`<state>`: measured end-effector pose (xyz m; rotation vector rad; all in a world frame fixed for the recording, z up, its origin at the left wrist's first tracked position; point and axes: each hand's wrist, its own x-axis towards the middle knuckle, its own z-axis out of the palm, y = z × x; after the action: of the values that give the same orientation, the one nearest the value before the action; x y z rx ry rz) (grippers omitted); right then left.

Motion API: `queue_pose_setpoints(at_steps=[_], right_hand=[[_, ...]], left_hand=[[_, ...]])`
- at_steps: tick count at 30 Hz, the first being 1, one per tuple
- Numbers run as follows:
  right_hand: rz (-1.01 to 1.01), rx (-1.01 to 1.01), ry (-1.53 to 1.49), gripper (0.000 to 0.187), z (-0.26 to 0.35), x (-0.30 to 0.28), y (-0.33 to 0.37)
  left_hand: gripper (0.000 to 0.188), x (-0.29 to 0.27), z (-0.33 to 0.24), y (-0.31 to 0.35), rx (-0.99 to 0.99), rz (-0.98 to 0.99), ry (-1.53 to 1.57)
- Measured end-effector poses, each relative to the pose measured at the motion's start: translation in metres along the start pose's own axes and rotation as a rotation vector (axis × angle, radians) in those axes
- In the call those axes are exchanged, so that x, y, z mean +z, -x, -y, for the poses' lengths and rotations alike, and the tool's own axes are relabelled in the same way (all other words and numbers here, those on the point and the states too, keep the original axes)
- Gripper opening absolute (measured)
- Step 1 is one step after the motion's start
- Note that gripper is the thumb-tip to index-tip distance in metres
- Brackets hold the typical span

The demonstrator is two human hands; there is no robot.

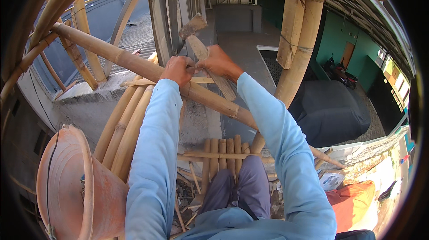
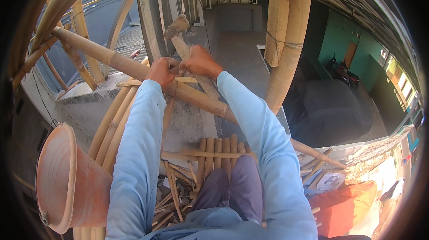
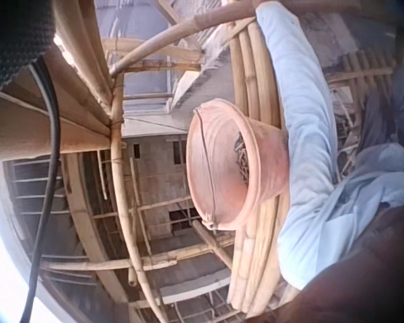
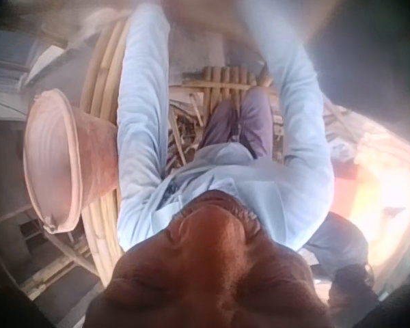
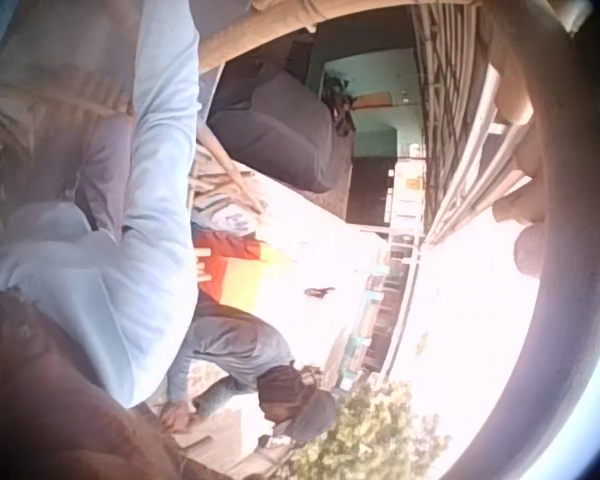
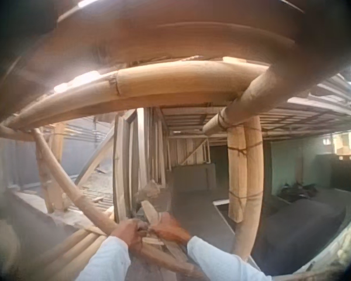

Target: The person assembles a bamboo scaffolding structure on a rooftop. They position bamboo poles, hammer nails to secure joints, and use pliers to tighten wire bindings. The person also moves a bucket of nails and adjusts pole positions to complete the framework.

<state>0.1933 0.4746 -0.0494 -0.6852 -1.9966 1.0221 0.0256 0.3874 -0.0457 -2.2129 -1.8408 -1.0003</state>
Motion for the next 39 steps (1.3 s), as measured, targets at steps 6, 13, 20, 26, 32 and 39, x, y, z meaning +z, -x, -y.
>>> queue_pose_setpoints(at_steps=[6,13,20,26,32,39], right_hand=[[-0.074,0.007,0.137,0.035,-0.013,0.015,-0.014],[0.215,0.001,0.49,0.048,-0.072,0.004,-0.043],[0.419,0.133,0.263,0.057,-0.112,-0.011,-0.054],[0.318,0.358,0.426,0.066,-0.073,-0.001,-0.052],[0.255,0.263,0.444,0.059,-0.077,0.0,-0.036],[0.058,0.108,0.594,0.047,-0.074,-0.02,0.004]], left_hand=[[0.016,-0.02,0.045,0.008,-0.184,-0.339,0.098],[0.018,0.027,0.01,0.007,0.127,-0.386,0.01],[0.019,0.05,-0.02,0.001,0.004,-0.323,0.116],[0.022,0.038,0.031,0.001,-0.07,-0.488,0.109],[0.025,0.027,0.033,-0.017,-0.264,-0.206,0.032],[0.022,0.034,0.069,-0.064,-0.358,0.212,-0.199]])
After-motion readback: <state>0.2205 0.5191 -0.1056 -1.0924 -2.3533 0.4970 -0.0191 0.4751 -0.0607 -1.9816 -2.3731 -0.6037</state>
